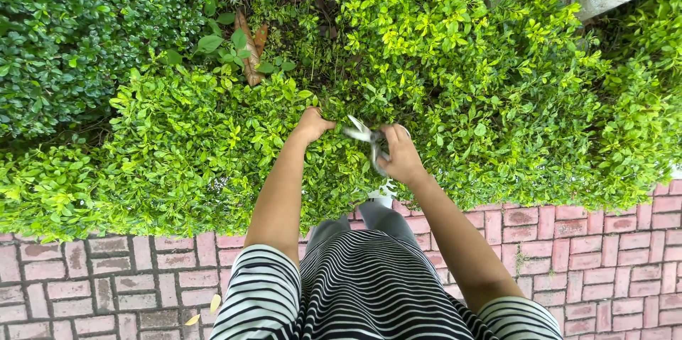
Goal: Trimming a garden hedge using hand shears.
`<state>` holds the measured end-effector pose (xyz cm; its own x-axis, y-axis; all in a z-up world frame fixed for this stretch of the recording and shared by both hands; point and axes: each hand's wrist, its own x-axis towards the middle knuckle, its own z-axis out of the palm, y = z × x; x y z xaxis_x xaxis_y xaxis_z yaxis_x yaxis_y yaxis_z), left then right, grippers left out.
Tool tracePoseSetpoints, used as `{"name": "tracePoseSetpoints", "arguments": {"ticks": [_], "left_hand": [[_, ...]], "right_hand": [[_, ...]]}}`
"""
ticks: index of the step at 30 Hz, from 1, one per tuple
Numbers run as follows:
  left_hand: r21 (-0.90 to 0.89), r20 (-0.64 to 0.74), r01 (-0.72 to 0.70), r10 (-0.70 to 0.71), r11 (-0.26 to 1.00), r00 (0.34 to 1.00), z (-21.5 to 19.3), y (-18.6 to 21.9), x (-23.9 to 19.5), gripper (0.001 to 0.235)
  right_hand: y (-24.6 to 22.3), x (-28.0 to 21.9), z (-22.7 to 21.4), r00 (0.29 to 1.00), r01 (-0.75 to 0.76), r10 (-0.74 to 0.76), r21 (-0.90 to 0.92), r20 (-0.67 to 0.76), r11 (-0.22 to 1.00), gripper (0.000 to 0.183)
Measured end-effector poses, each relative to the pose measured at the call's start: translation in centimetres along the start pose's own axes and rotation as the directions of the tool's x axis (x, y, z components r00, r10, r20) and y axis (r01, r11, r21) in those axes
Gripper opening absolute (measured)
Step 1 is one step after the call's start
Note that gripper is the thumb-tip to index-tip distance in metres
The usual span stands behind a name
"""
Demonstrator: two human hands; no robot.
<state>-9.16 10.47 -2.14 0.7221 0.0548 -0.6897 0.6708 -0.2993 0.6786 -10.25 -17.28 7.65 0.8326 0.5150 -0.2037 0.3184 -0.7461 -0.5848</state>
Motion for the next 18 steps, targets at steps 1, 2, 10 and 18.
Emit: {"name": "tracePoseSetpoints", "arguments": {"ticks": [1,2,10,18], "left_hand": [[-0.001,-0.001,-0.002,0.002,1.000,1.000,-0.1,0.5,0.0,0.038],[0.023,0.004,0.036,-0.037,0.999,0.999,-0.1,1.0,-0.2,0.034],[0.177,-0.033,0.030,-0.024,0.984,0.999,0.9,-0.3,2.0,0.039],[0.181,0.000,0.077,-0.078,0.980,0.997,0.7,1.3,0.9,0.043]], "right_hand": [[-0.8,-0.2,-0.5,1.000,0.001,-0.001,-0.001,-0.001,1.000,0.061],[-1.6,-0.6,-1.0,0.999,0.041,-0.038,-0.092,0.030,0.995,0.067],[-2.8,-0.6,0.6,0.989,0.137,-0.111,-0.347,0.094,0.928,0.072],[0.8,-2.0,3.1,0.978,0.185,-0.193,-0.103,-0.077,0.977,0.055]]}}
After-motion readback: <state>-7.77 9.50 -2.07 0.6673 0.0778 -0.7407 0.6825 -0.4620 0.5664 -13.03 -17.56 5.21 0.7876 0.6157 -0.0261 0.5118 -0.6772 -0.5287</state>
